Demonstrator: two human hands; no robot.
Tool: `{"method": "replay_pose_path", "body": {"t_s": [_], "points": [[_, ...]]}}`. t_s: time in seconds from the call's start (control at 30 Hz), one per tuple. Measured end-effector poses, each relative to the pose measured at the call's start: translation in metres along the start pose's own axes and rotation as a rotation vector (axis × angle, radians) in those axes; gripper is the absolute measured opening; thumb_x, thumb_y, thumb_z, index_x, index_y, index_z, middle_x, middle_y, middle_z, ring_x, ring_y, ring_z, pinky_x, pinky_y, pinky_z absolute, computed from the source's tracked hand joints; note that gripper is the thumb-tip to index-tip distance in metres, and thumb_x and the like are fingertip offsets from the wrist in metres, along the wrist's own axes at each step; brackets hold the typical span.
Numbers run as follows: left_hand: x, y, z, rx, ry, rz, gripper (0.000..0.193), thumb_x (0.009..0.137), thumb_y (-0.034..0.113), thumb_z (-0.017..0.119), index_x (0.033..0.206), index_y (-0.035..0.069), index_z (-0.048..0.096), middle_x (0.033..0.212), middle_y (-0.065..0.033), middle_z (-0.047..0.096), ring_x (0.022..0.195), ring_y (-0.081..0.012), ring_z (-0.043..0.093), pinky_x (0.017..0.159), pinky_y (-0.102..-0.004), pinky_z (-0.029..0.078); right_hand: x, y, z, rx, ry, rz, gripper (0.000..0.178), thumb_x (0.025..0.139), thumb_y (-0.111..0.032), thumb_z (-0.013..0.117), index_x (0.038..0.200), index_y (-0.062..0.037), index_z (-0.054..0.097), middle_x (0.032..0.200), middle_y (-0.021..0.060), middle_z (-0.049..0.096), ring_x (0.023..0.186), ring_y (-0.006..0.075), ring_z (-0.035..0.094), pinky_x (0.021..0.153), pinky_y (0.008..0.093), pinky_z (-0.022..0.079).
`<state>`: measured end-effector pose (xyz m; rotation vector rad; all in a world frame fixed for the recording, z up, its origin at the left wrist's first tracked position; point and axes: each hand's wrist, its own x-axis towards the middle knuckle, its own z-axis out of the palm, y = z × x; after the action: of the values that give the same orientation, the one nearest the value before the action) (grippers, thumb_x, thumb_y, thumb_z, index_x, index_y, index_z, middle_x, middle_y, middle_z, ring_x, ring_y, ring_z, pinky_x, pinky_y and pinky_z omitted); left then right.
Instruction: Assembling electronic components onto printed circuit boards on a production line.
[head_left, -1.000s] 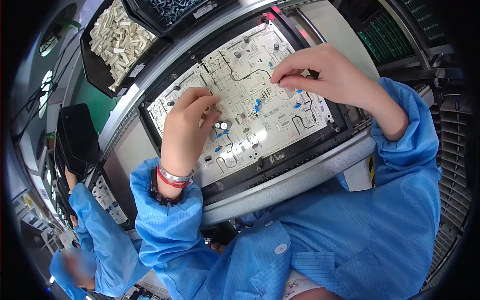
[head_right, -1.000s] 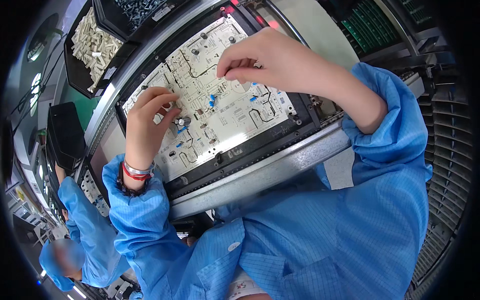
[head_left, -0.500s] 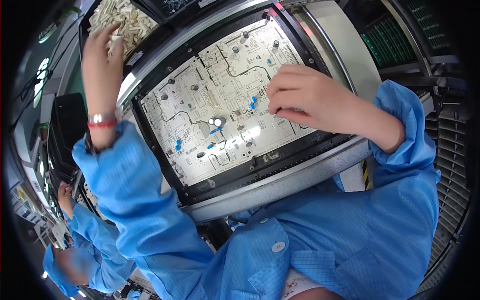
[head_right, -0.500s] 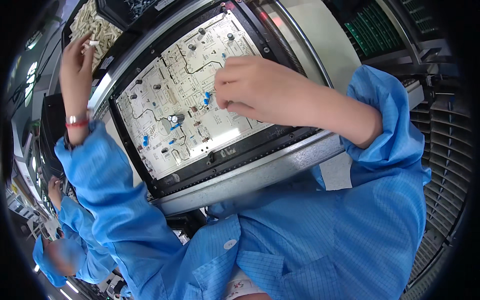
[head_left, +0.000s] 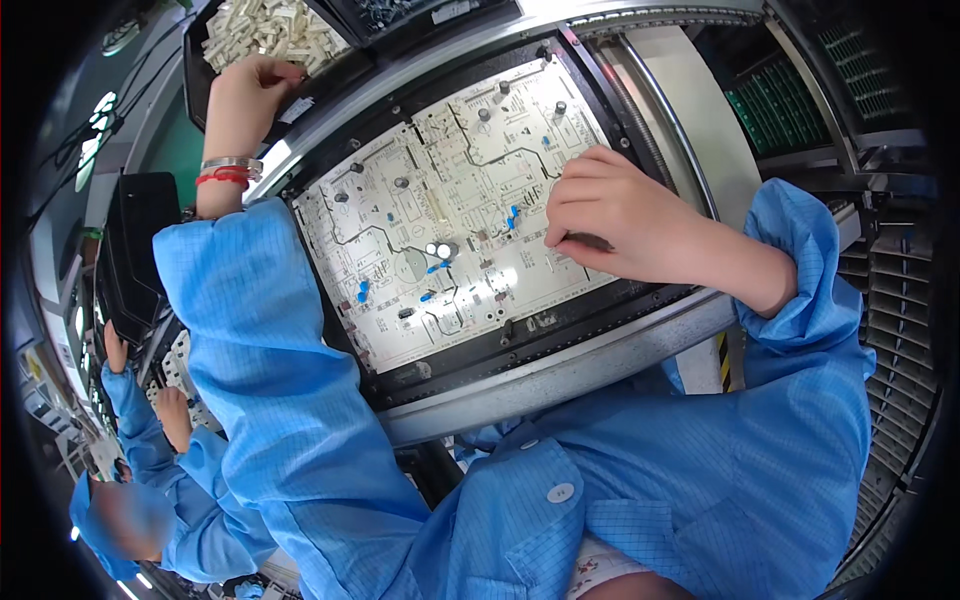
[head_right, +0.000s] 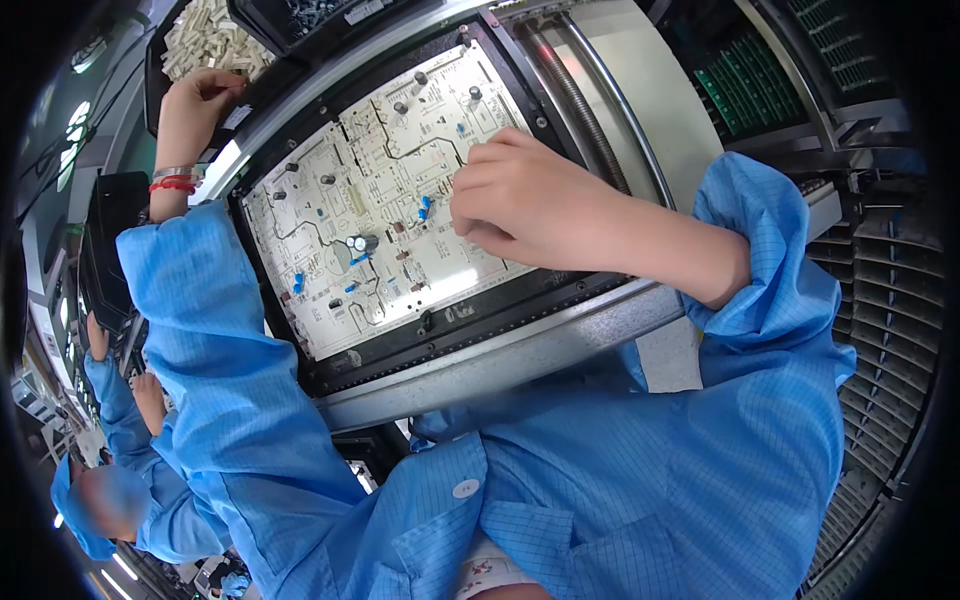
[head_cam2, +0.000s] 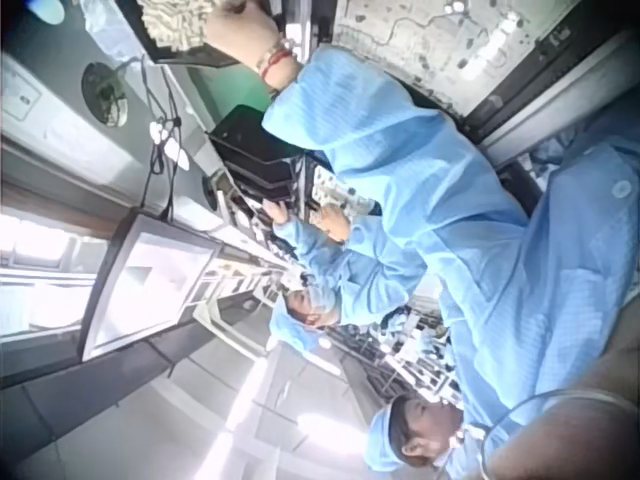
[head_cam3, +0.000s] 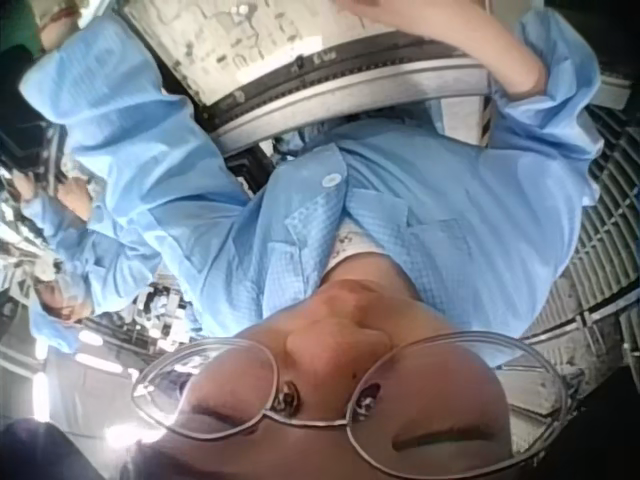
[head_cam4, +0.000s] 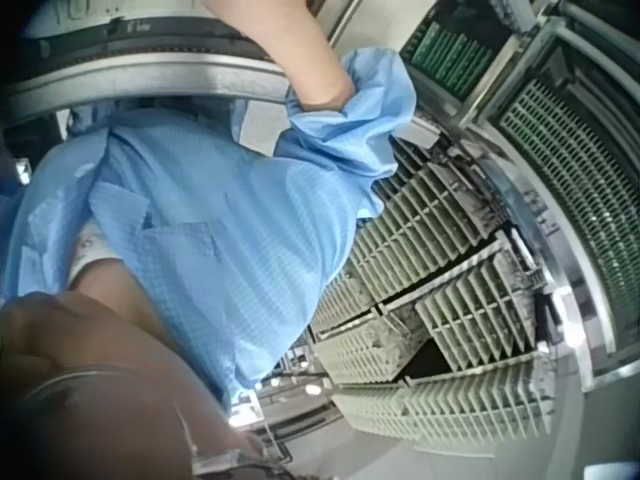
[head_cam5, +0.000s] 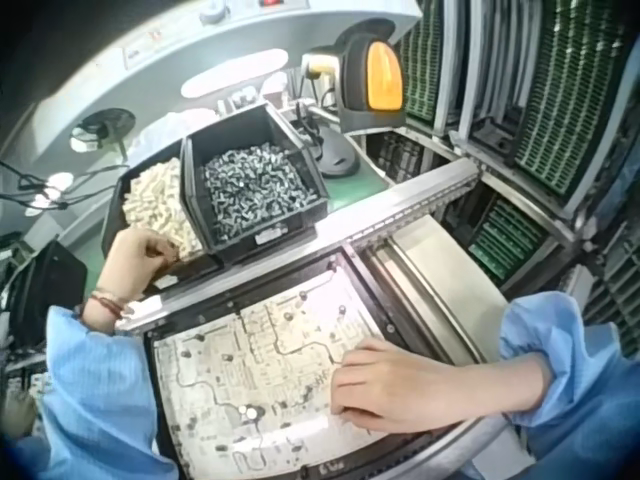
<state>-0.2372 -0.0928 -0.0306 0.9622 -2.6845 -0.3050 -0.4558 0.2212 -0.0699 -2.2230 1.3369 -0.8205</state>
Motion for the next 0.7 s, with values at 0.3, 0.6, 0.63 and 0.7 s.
{"method": "replay_pose_path", "body": {"t_s": [0.3,0.6,0.63,0.7], "points": [[0.003,0.020,0.005,-0.341,0.229,-0.133,0.014,0.084,0.010,0.062,0.095,0.003,0.068,0.072,-0.0038,0.064,0.063,-0.0071,0.058,0.058,-0.0219,0.049,-0.012,0.004,-0.009,-0.109,0.005,-0.131,0.016,0.072,-0.010,0.070,0.087,-0.0086,0.063,0.083,0.0026,0.058,0.085,0.0204,0.054,0.085,0.0341,0.040],[-0.032,0.090,-0.012,-1.092,0.105,-0.366,0.024,0.088,0.005,0.056,0.109,-0.007,0.057,0.083,-0.0037,0.058,0.078,-0.0162,0.064,0.075,-0.0229,0.055,-0.031,0.019,-0.052,-0.433,0.268,0.556,0.026,0.085,-0.016,0.060,0.106,-0.0008,0.058,0.077,0.0136,0.061,0.066,0.0266,0.059,0.061,0.0341,0.046],[-0.039,0.101,-0.012,-1.136,0.063,-0.345,0.024,0.088,0.005,0.056,0.109,-0.007,0.057,0.085,-0.0045,0.059,0.081,-0.0168,0.065,0.076,-0.0231,0.054,-0.029,0.016,-0.047,-0.283,0.222,0.636,0.027,0.086,-0.018,0.059,0.107,0.0001,0.057,0.074,0.0138,0.061,0.063,0.0263,0.059,0.059,0.0344,0.046],[-0.052,0.117,-0.014,-1.261,-0.025,-0.321,0.026,0.087,0.005,0.058,0.110,-0.006,0.057,0.094,-0.0095,0.062,0.085,-0.0183,0.065,0.077,-0.0244,0.054,-0.032,0.019,-0.038,-0.236,0.213,0.619,0.030,0.087,-0.020,0.058,0.107,0.0022,0.054,0.069,0.0134,0.059,0.060,0.0253,0.058,0.057,0.0345,0.044]]}}
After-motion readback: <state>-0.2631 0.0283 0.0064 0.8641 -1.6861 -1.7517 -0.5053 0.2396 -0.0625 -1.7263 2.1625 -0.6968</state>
